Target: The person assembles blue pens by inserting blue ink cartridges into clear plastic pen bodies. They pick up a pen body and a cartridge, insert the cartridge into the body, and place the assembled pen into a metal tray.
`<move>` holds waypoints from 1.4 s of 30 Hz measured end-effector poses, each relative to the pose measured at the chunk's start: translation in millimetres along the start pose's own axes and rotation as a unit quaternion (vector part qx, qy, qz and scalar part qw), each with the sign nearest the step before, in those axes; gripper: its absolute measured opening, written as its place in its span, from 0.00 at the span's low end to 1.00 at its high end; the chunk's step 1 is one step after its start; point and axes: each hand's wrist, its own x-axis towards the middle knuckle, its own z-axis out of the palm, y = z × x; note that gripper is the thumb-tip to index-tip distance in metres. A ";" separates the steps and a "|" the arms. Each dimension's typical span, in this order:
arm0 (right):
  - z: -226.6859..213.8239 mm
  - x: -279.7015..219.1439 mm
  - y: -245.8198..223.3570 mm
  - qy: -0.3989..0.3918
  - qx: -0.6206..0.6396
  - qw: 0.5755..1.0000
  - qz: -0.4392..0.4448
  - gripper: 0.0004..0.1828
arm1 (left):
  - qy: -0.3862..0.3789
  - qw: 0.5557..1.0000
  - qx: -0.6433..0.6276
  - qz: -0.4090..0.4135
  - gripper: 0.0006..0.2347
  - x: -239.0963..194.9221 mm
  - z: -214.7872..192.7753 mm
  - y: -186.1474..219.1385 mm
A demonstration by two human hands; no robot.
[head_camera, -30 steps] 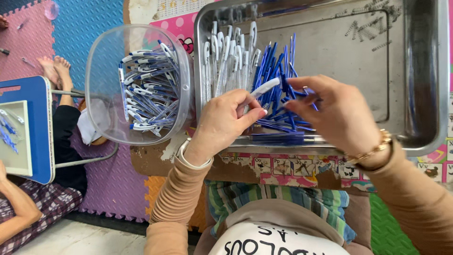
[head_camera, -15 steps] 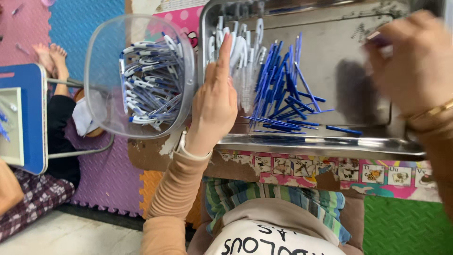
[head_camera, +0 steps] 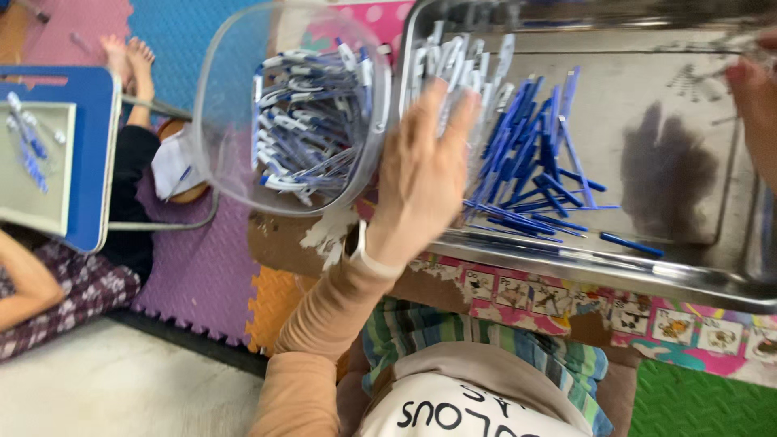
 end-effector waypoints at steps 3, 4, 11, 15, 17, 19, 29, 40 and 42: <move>14.6 2.1 -70.1 -0.026 0.209 0.951 0.228 0.07 | 0.011 0.993 -0.090 0.080 0.22 -14.1 -61.0 7.2; 7.5 17.9 -150.1 -0.084 0.084 0.969 0.216 0.09 | 0.009 0.979 -0.200 -0.022 0.19 -9.8 -86.1 7.6; 13.0 27.7 -282.3 -0.184 -0.150 0.953 0.185 0.11 | -0.236 0.961 0.111 -0.095 0.06 21.3 -98.4 -165.8; 19.6 35.0 -294.9 -0.181 -0.140 0.958 0.172 0.10 | -0.202 0.961 0.188 0.016 0.16 14.2 -59.7 -224.6; 22.4 41.5 -299.2 -0.183 -0.102 0.966 0.152 0.09 | -0.280 0.947 0.154 -0.026 0.09 24.8 -70.7 -210.7; 26.4 46.4 -302.4 -0.186 -0.102 0.966 0.145 0.09 | -0.313 0.941 0.121 -0.045 0.07 32.7 -88.7 -210.4; 61.4 71.6 -327.2 -0.087 0.082 0.992 0.041 0.13 | -0.064 0.904 -0.416 0.070 0.06 40.0 -177.7 -72.9; 66.1 71.8 -310.2 -0.044 0.157 0.986 0.044 0.08 | -0.066 0.663 -0.745 -0.007 0.16 56.6 -19.1 22.4; 67.4 69.0 -303.0 -0.028 0.131 0.991 0.023 0.07 | -0.062 0.638 -0.767 -0.042 0.16 52.1 -4.5 24.5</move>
